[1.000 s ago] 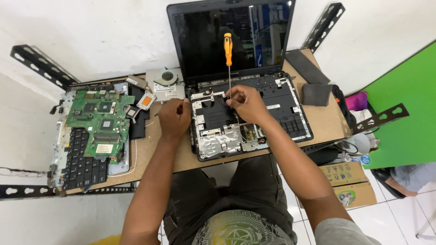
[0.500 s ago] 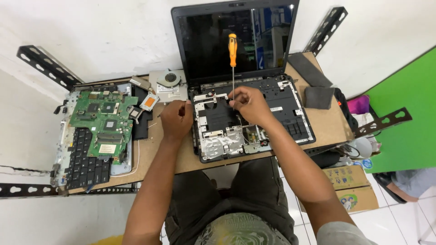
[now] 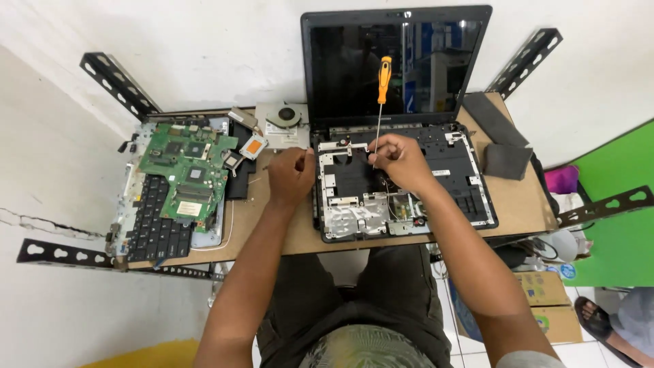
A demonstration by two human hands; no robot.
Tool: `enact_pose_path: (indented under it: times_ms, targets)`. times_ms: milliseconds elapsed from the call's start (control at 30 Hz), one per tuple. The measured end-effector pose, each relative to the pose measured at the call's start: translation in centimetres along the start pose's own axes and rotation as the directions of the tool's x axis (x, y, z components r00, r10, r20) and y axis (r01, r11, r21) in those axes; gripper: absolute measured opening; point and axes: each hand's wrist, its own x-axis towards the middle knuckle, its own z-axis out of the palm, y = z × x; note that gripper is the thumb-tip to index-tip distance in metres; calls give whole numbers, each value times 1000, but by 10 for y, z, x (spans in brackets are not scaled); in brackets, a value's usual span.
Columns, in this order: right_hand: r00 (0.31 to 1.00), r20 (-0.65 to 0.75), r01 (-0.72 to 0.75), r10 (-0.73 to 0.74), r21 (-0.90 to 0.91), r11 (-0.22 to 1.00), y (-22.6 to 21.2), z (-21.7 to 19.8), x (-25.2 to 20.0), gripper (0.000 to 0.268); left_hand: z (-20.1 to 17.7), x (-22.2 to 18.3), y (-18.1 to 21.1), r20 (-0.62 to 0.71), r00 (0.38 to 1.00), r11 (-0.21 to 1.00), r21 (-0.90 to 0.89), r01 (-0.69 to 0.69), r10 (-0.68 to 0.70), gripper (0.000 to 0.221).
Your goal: Checking and adjusting internal connections and components of a disassembled laptop using a screwdriver.
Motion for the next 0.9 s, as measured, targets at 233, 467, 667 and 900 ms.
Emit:
enact_pose_path:
  times_ms: [233, 467, 667, 900]
  targets:
    - [1000, -13, 22, -22, -19, 1000, 4, 4, 1, 18, 1, -3, -7, -4, 999, 999, 26, 32, -32, 30]
    - [998, -53, 42, -43, -13, 999, 7, 8, 2, 17, -3, 4, 0, 15, 1000, 996, 85, 14, -15, 16]
    - [995, -74, 58, -60, -18, 998, 11, 10, 0, 16, 3, -3, -6, 85, 991, 993, 61, 98, -103, 12]
    - [994, -82, 69, -67, 16, 997, 6, 11, -6, 17, 5, -5, -2, 100, 989, 993, 34, 110, -113, 13]
